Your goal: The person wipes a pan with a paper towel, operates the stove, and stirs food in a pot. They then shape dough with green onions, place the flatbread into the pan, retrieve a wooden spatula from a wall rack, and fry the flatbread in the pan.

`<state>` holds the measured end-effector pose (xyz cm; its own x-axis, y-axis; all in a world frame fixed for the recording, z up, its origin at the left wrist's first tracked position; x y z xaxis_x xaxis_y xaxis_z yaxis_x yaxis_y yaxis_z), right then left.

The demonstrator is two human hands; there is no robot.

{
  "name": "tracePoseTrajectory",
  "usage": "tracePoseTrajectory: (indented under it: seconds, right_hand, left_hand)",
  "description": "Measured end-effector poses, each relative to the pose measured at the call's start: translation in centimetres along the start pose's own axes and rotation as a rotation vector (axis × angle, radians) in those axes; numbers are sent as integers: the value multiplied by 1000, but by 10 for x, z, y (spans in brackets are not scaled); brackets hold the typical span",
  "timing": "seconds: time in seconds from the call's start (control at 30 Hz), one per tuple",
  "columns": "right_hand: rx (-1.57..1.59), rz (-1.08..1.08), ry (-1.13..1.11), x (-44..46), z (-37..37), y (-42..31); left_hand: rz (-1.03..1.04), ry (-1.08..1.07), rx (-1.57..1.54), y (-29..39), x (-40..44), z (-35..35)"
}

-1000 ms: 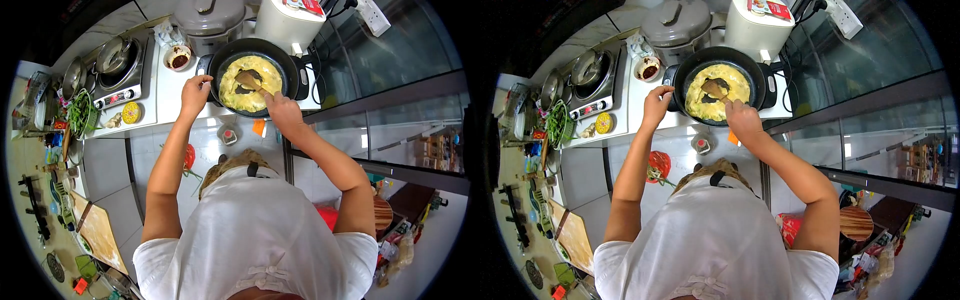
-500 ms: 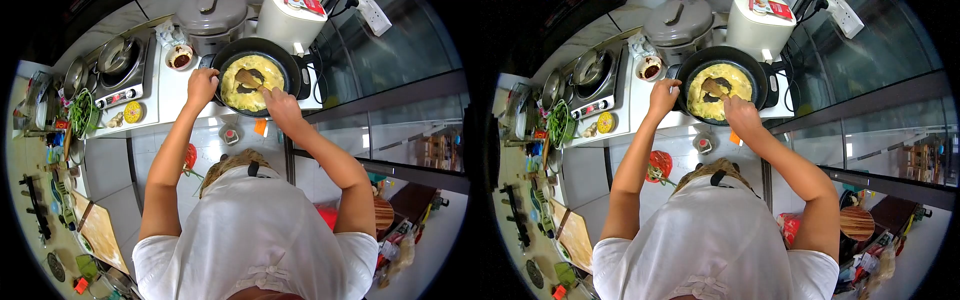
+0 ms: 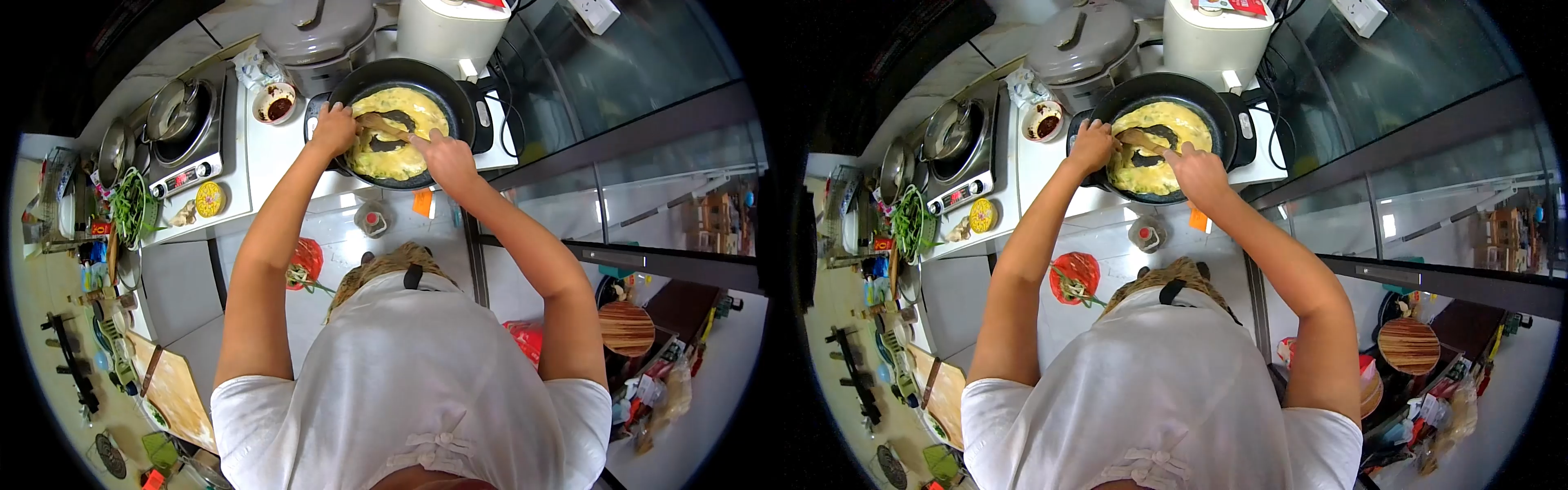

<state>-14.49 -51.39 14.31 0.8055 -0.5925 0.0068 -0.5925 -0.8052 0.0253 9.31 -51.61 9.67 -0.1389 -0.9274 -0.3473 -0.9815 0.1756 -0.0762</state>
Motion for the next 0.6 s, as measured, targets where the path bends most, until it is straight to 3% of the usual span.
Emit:
tracePoseTrajectory:
  seconds: [0.3,0.6]
  right_hand:
    - [-159,-48,-127,-30,-12,22]
    - [-299,0,-61,-32,-17,0]
  left_hand:
    - [-1,-13,142,5,4,8]
    - [-166,191,17,6,-11,-15]
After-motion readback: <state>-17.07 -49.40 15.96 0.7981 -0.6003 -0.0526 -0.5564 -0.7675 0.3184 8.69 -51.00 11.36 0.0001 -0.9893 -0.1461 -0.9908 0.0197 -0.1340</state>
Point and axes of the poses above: each hand's wrist, its own x-axis towards the middle knuckle, its own z-axis out of the palm, y = z × x, the point moved 2 cm from there along x, towards the middle knuckle, and after that the axes turned 15 degrees about -y, right-handed, at the moved point
